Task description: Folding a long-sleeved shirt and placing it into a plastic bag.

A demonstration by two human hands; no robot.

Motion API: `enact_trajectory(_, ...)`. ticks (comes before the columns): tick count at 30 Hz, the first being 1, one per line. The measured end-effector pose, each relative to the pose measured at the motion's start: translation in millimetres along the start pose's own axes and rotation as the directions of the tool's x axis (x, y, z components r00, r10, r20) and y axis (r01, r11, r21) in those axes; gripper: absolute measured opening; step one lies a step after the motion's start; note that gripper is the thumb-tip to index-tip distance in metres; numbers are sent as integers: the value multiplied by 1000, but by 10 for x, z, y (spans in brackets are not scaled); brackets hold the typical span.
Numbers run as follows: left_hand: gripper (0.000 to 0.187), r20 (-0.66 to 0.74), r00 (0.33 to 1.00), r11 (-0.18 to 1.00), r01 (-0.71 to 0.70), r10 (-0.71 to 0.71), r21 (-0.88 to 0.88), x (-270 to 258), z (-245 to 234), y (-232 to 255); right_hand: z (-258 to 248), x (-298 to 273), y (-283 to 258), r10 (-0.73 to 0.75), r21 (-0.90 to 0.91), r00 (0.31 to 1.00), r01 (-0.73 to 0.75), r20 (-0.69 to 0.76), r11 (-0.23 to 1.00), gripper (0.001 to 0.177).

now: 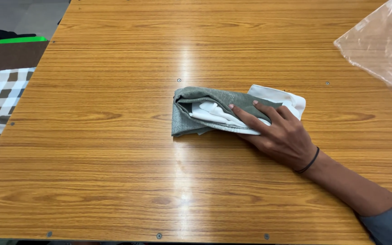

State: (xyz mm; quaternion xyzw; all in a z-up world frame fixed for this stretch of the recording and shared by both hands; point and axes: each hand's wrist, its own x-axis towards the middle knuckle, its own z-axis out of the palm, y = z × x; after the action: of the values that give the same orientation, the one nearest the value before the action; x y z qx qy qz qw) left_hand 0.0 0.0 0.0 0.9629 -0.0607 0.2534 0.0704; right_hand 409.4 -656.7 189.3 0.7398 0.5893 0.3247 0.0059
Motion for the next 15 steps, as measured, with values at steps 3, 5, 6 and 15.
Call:
enact_trajectory(3,55,19,1000,1000,16,-16,-1,134,61,-38,24,1,1,-6,-1,1000,6,-6,1000,39)
enact_trajectory(5,56,32,999,999,32,-32,-2,199,95,-40,37,-14,0,-4,3,1000,4,-3,1000,39)
enact_trajectory(6,56,39,998,999,41,-41,-2,224,102,-37,45,-20,-2,-1,8,1000,1,0,1000,40)
enact_trajectory(15,60,101,989,994,105,-105,3,500,151,112,56,-34,1,-1,8,1000,1,25,1000,33)
